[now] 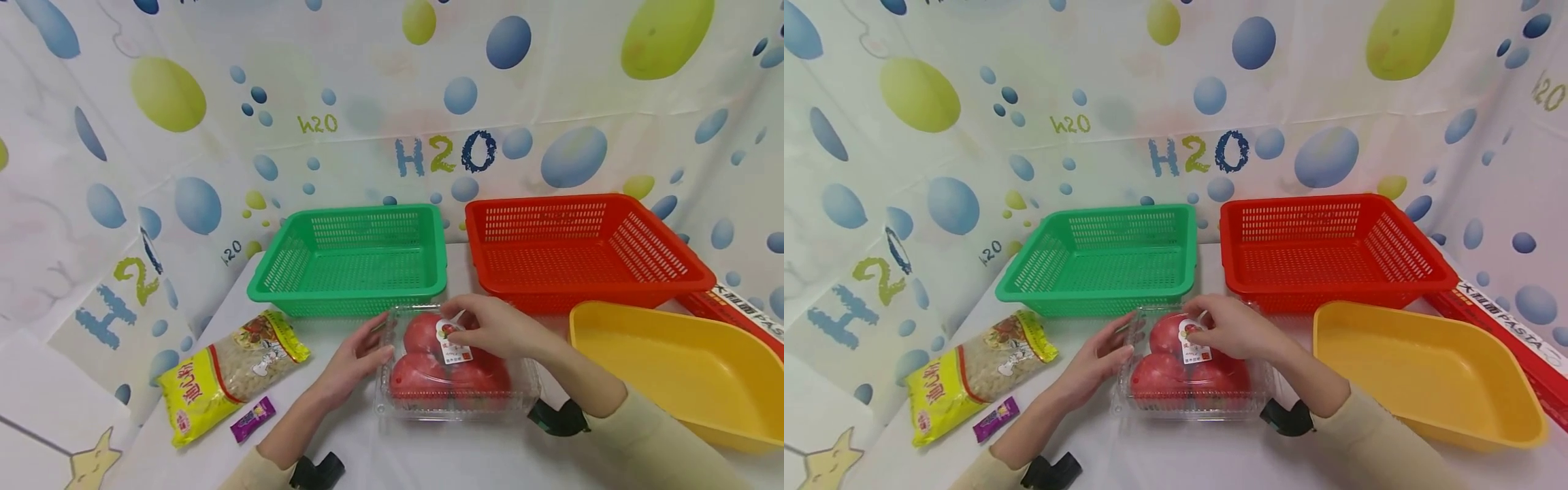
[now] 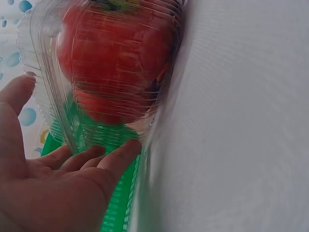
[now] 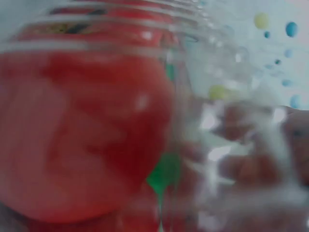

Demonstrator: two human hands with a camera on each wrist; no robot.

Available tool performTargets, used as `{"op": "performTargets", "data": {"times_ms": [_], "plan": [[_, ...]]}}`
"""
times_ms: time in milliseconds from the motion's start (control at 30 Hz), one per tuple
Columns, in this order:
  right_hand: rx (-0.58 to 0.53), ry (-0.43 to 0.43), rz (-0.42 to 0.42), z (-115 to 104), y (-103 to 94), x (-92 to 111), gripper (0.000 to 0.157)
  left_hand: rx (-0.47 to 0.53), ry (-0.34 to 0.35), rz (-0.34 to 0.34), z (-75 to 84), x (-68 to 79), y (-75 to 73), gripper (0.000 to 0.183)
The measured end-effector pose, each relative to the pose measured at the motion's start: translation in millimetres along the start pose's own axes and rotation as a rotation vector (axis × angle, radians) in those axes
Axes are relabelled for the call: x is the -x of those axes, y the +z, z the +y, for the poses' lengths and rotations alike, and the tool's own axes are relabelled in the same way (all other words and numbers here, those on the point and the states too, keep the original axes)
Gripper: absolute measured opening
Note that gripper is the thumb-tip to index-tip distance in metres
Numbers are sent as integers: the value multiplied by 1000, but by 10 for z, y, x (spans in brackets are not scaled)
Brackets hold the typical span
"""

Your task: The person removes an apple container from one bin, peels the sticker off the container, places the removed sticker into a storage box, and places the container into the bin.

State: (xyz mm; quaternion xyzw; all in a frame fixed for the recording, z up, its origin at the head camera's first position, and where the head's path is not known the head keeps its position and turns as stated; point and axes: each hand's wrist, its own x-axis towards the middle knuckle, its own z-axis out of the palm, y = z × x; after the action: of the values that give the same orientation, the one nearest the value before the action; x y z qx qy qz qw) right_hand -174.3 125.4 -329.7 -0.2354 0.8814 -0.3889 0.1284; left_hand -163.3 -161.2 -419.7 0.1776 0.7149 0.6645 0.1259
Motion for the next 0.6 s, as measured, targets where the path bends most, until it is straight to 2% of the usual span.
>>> {"op": "performTargets", "data": {"times_ms": [367, 600], "plan": [[86, 73, -81, -71, -93, -102, 43, -14, -12, -12, -5, 2, 3, 74], [81, 34, -108, -58, -124, -195, 38, -17, -24, -5, 1, 18, -7, 73]]}}
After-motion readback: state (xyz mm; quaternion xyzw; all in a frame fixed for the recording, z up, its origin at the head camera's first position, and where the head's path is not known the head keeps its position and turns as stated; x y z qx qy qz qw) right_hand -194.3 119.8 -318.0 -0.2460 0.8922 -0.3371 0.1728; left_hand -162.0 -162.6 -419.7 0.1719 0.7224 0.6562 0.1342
